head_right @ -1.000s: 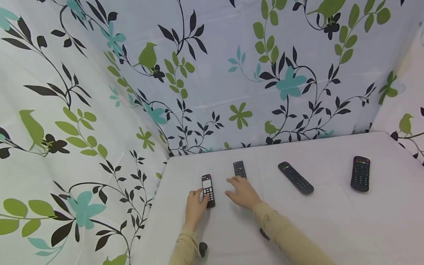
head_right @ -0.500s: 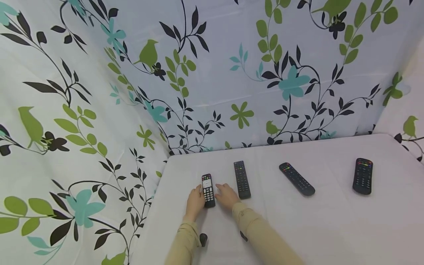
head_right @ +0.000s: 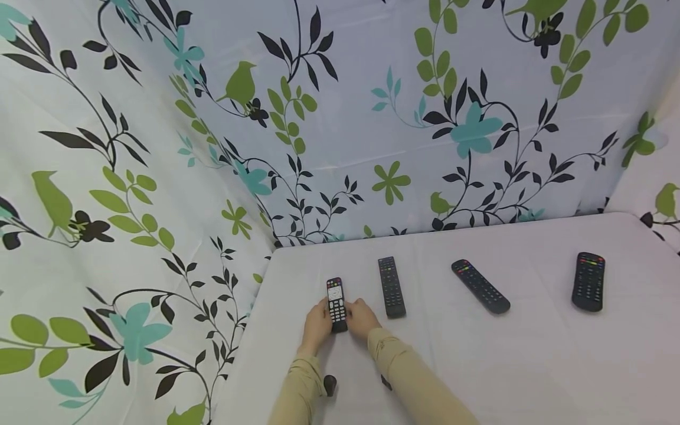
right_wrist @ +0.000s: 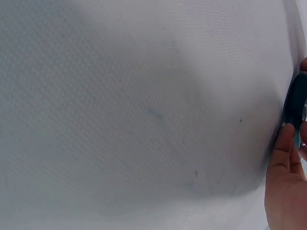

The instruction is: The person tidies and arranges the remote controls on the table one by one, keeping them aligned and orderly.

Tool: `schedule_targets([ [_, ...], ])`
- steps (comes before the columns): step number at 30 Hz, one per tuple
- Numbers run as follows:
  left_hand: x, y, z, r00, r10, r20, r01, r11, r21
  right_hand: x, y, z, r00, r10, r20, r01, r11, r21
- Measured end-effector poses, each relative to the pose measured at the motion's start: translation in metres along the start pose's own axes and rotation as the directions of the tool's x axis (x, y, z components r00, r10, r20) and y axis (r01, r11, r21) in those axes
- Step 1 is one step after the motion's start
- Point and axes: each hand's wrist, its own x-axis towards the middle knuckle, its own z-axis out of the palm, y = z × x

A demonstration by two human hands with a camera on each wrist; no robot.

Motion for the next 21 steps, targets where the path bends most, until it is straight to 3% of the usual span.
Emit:
schedule_targets([
  [10,-0.002,0.003,-0.001,0.998,-0.044,0.034,0.046,0.998,-0.033,-0.003,-0.002,-0.001,1.000,0.002,0.028,-0.002,1.000,0.008],
  [15,-0.002,0.002,0.001,0.999,-0.032,0.022,0.033,0.999,-0.031,-0.005,0.000,0.000,0.999,0.024,0.041,-0.025,0.999,0.024],
  [21,-0.007,0.000,0.000,0.996,-0.070,0.054,0.070,0.998,0.003,-0.011,0.002,0.003,0.999,0.027,0.039,-0.028,0.999,0.035],
])
